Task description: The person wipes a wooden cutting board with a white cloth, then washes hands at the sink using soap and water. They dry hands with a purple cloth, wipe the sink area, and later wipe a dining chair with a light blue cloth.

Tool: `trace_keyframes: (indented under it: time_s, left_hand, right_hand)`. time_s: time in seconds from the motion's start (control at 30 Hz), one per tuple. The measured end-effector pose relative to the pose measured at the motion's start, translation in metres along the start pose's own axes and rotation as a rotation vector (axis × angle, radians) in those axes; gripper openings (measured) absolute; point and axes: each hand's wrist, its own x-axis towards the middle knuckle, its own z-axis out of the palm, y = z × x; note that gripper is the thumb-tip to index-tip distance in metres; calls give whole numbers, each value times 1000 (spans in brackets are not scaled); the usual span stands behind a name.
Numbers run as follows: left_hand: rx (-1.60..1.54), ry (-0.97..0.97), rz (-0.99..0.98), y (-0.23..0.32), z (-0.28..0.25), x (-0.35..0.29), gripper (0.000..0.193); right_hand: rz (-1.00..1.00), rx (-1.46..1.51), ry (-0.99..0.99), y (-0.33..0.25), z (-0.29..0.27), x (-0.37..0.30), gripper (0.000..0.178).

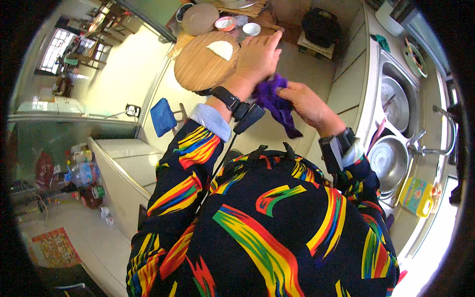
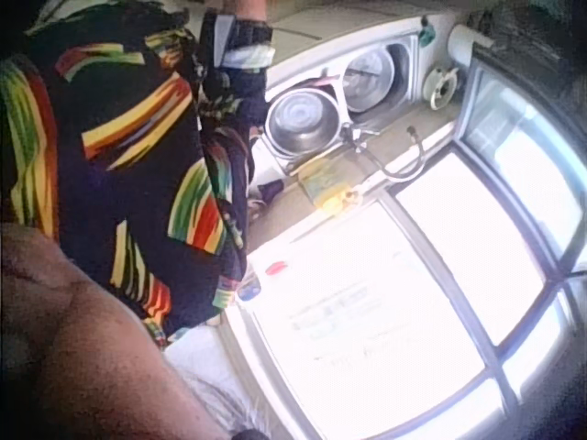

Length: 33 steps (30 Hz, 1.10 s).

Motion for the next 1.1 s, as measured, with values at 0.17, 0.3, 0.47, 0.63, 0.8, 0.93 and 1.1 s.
trace_keyframes:
  time_s: [0.17, 0.3, 0.47, 0.63, 0.8, 0.93, 1.1]
  left_hand:
    - [137, -161, 119, -22, -17, -37, 46]
    - [180, -248, -20, -22, -26, -50, 45]
    - [-285, -215, -420, -17, -51, -36, 42]
    - [-211, 149, -204, 4, -58, -41, 52]
    - [-224, -70, -220, 34, -46, -79, 74]
    - [-246, -175, -140, 58, -54, -93, 79]
    - [-1071, -240, -249, 62, -73, -90, 55]
  right_hand:
    - [-373, -645, -145, -16, 33, 14, 18]
    - [-349, -908, -324, -3, 36, 28, 15]
    - [-86, -908, -174, 22, 15, 33, 22]
    - [-26, 351, -119, 27, 15, 30, 46]
    - [3, 734, -186, 31, 40, 26, 57]
    - [-39, 805, 14, 32, 33, 38, 53]
    - [-62, 644, -8, 22, 8, 39, 47]
